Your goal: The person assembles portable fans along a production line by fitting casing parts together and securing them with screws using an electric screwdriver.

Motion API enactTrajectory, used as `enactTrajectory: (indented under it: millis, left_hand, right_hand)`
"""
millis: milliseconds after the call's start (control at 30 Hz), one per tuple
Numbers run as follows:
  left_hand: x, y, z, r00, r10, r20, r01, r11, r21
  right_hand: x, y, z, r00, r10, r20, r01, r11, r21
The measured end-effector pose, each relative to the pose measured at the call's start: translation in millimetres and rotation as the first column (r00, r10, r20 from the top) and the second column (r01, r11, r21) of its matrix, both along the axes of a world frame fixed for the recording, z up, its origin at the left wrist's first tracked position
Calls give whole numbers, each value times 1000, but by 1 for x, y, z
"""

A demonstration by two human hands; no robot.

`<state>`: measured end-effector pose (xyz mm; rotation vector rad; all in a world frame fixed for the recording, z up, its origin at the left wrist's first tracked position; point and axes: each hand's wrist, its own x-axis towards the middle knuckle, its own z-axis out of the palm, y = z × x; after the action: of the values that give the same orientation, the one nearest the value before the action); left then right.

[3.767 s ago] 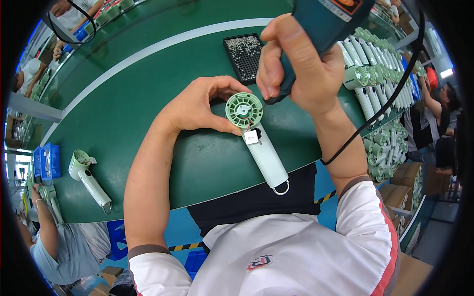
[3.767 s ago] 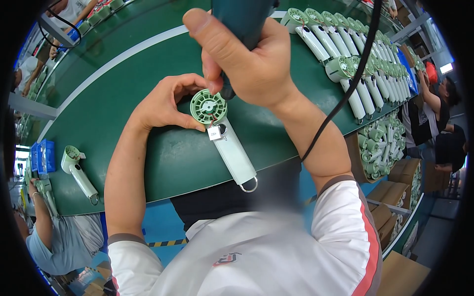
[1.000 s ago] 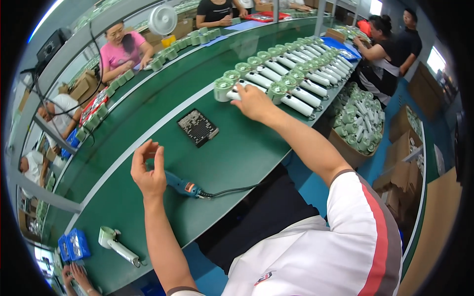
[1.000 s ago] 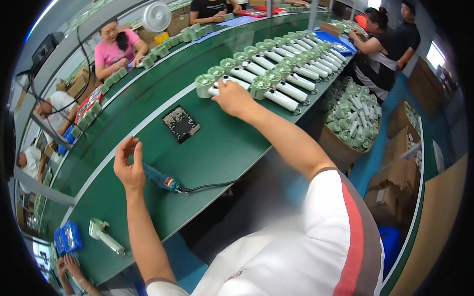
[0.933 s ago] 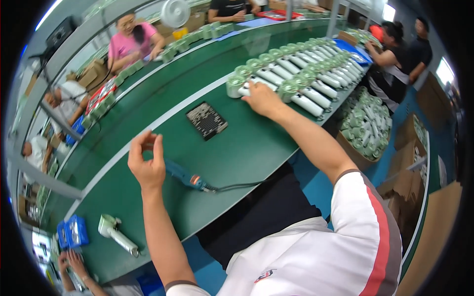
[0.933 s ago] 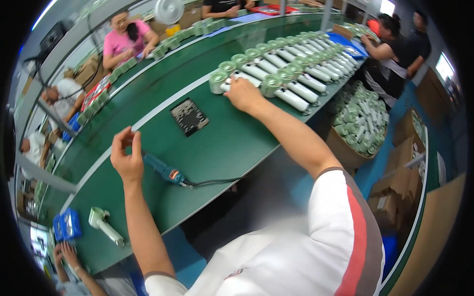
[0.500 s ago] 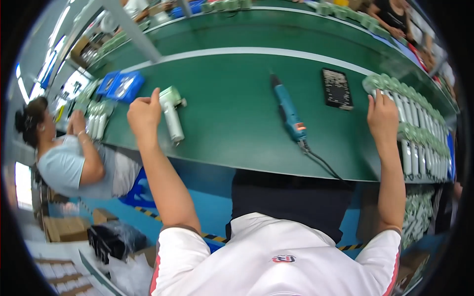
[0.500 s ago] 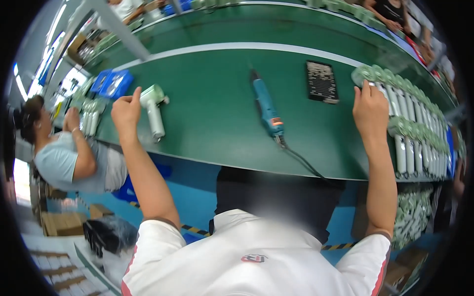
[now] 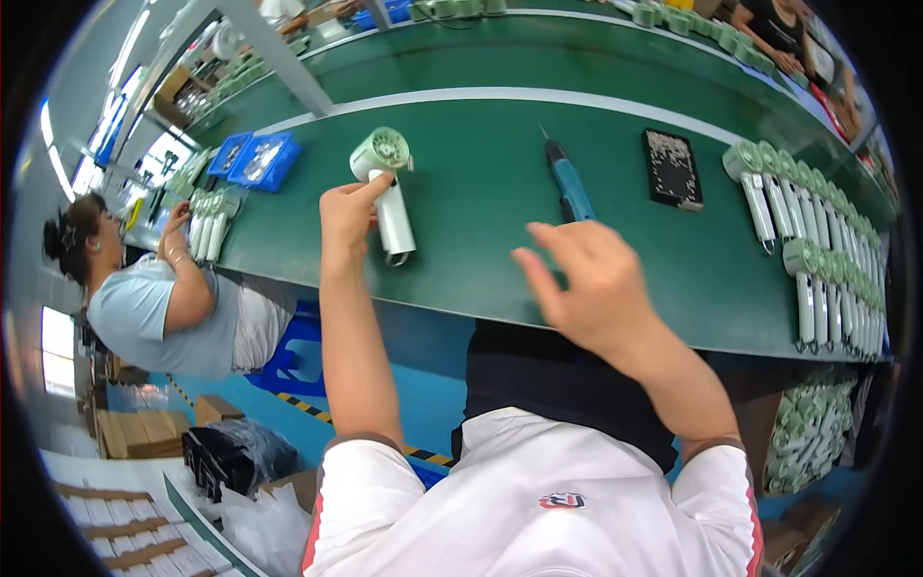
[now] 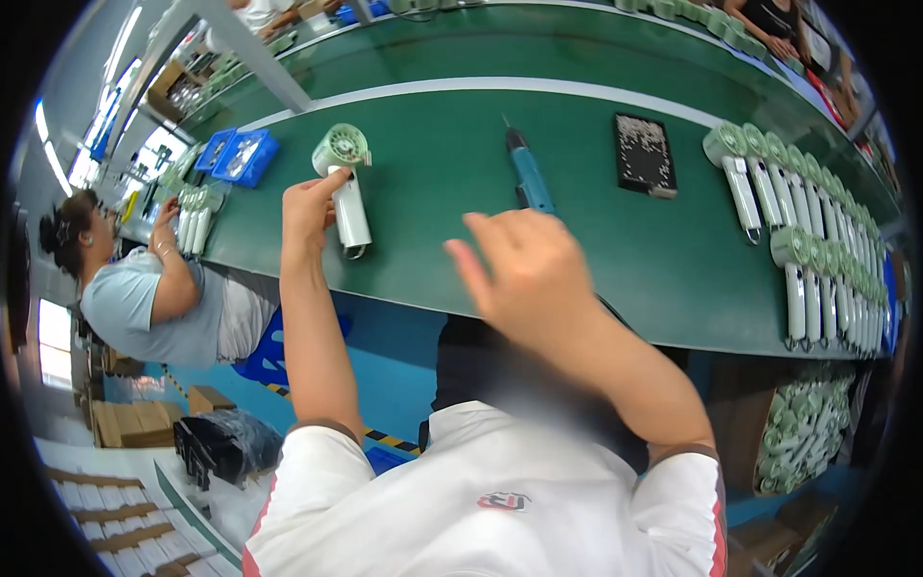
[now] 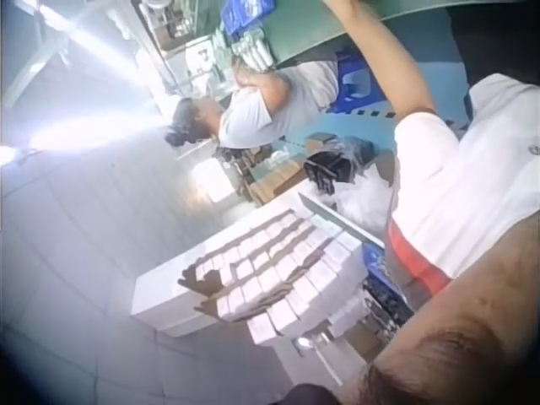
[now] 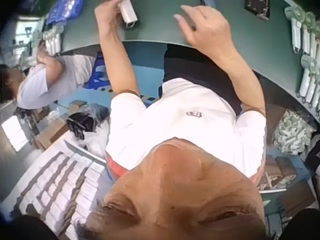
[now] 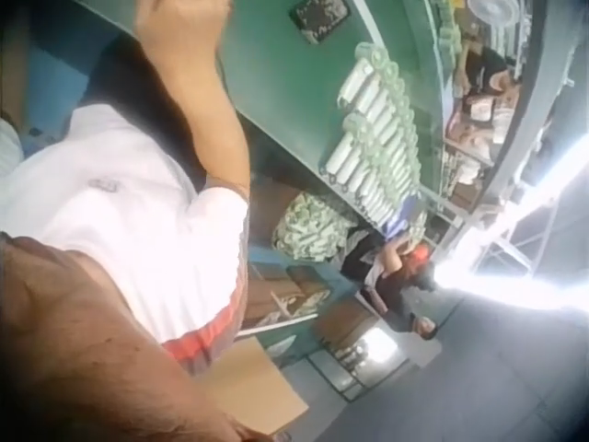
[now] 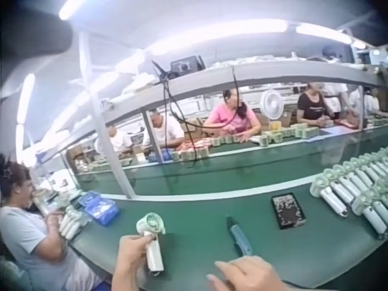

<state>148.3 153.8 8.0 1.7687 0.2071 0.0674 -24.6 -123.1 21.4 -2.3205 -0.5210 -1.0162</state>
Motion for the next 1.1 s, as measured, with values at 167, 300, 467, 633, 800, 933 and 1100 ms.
enactTrajectory:
  millis: [167, 300, 467, 633, 800, 933, 1100]
  left_hand:
    - [-62, -97, 17, 978, 56, 202, 52, 869, -492]
    - [-92, -146, 22, 952, 25, 306, 156, 818, -553]
    - [-104, -148, -5, 880, -227, 418, 464, 602, -650]
    - [-107, -142, -32, 567, -574, 591, 813, 276, -513]
    - [-102, -139, -45, 485, -565, 667, 836, 75, -544]
    - [-105, -142, -45, 519, -532, 669, 822, 96, -562]
    - [-110, -143, -45, 483, -520, 704, 863, 147, -484]
  right_hand:
    - [3, 44, -16, 993, -120, 22, 117, 987, 109]
    - [7, 23, -34, 976, -214, 38, 214, 977, 19]
    - [-16, -10, -25, 993, -109, -43, 115, 977, 182]
    - [-37, -13, -13, 997, 22, -68, -4, 966, 258]
    - [-46, -9, -15, 993, 109, -43, -93, 960, 265]
    - [-52, -9, -16, 986, 122, -116, -86, 956, 279]
    - [-57, -12, -8, 987, 93, -130, -61, 971, 233]
